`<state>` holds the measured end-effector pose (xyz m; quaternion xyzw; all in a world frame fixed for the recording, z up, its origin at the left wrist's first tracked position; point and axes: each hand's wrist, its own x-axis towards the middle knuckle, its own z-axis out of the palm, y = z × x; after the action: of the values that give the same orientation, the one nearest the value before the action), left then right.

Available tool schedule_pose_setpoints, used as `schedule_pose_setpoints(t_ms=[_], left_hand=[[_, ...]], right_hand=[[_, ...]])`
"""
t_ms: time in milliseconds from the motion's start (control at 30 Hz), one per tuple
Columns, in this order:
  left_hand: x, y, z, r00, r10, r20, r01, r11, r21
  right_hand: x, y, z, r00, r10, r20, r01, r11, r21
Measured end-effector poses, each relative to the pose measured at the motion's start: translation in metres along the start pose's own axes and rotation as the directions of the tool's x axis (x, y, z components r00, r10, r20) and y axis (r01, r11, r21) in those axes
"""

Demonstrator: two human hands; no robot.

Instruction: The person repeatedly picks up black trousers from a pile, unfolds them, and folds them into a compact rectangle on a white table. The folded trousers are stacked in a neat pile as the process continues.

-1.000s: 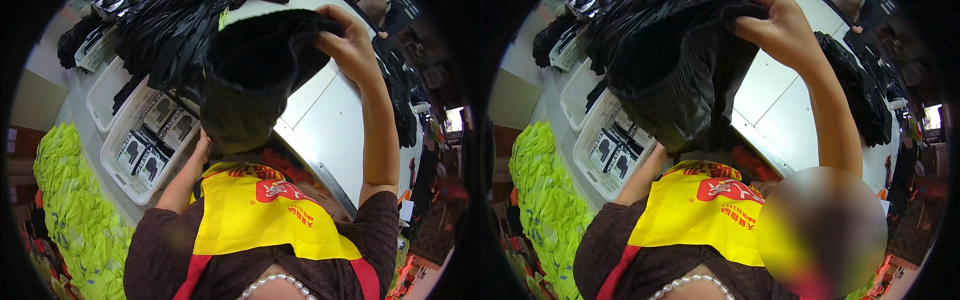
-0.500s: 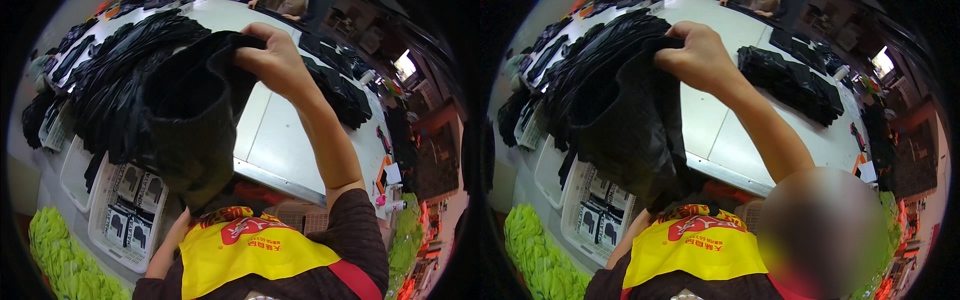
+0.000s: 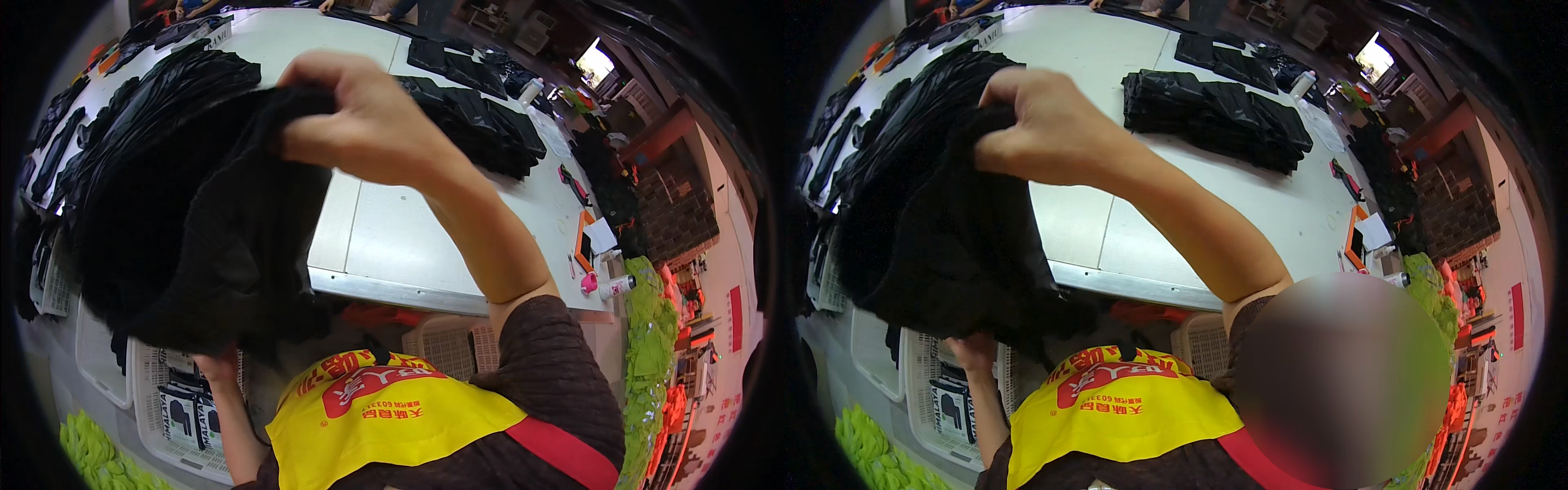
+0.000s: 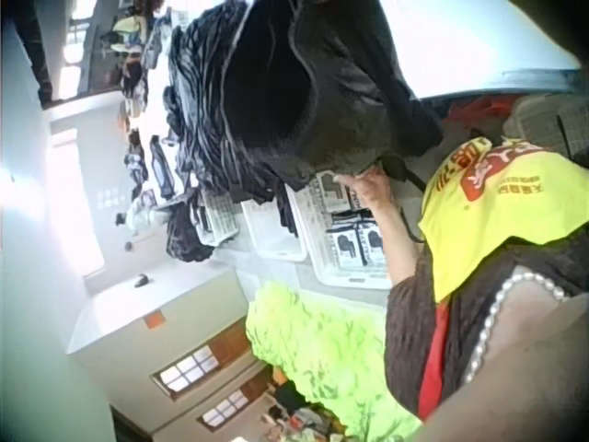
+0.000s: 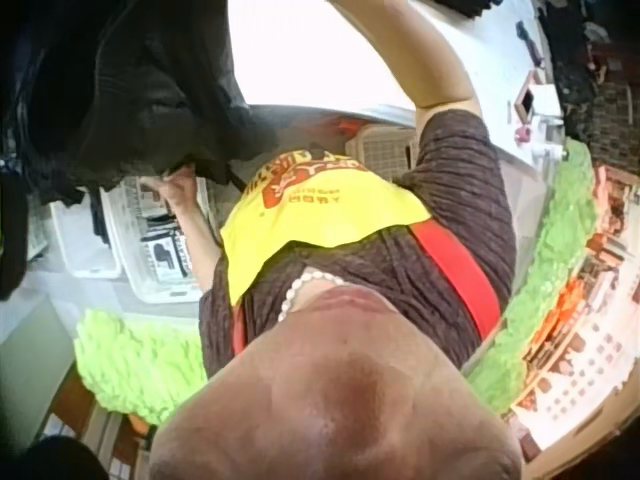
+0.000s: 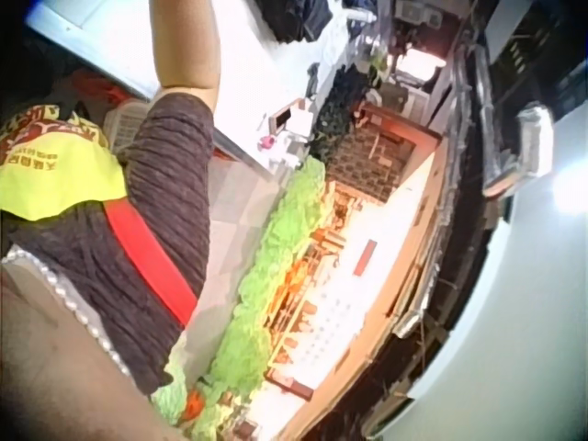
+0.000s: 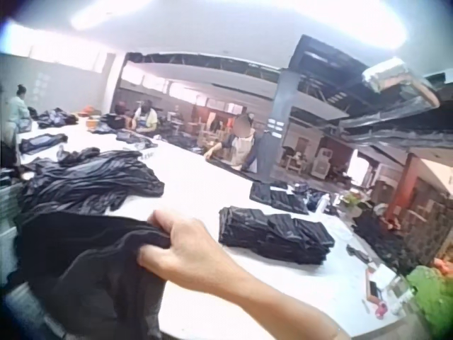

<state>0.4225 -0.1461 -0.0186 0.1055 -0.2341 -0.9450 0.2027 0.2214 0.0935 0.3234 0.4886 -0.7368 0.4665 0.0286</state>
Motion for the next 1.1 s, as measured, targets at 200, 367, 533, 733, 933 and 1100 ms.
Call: schedule_pose_setpoints(t_ms=[200,367,533,733,933,1100], left_hand=[[0.006,0.076,-0.021,0.989,0.116,-0.094,-0.084,0.954,0.287],[0.016,0.148,0.047,0.938,0.311,0.154,-0.347,0.854,0.388],[0.001,0.107,-0.029,0.980,0.127,-0.155,0.081,0.454,0.887],[-0.079,0.175,0.054,0.990,0.134,0.041,-0.129,0.754,0.644],[-0.109,0.164,0.092,0.985,0.089,-0.151,0.067,0.605,0.793],[-0.055,0.175,0.037,0.792,0.589,-0.161,-0.087,0.371,0.925]], right_hand=[[-0.005,0.074,-0.051,0.999,0.048,-0.004,-0.047,0.965,-0.258],[0.001,0.025,-0.101,0.985,-0.063,-0.163,0.067,0.997,0.022],[-0.027,0.141,-0.056,0.882,0.145,0.448,0.100,0.872,-0.480],[-0.025,0.045,-0.114,0.930,0.262,0.260,-0.127,0.888,-0.441],[0.038,0.006,-0.097,0.937,0.292,0.192,-0.141,0.818,-0.558],[0.124,0.008,-0.041,0.919,0.378,0.116,-0.243,0.772,-0.587]])
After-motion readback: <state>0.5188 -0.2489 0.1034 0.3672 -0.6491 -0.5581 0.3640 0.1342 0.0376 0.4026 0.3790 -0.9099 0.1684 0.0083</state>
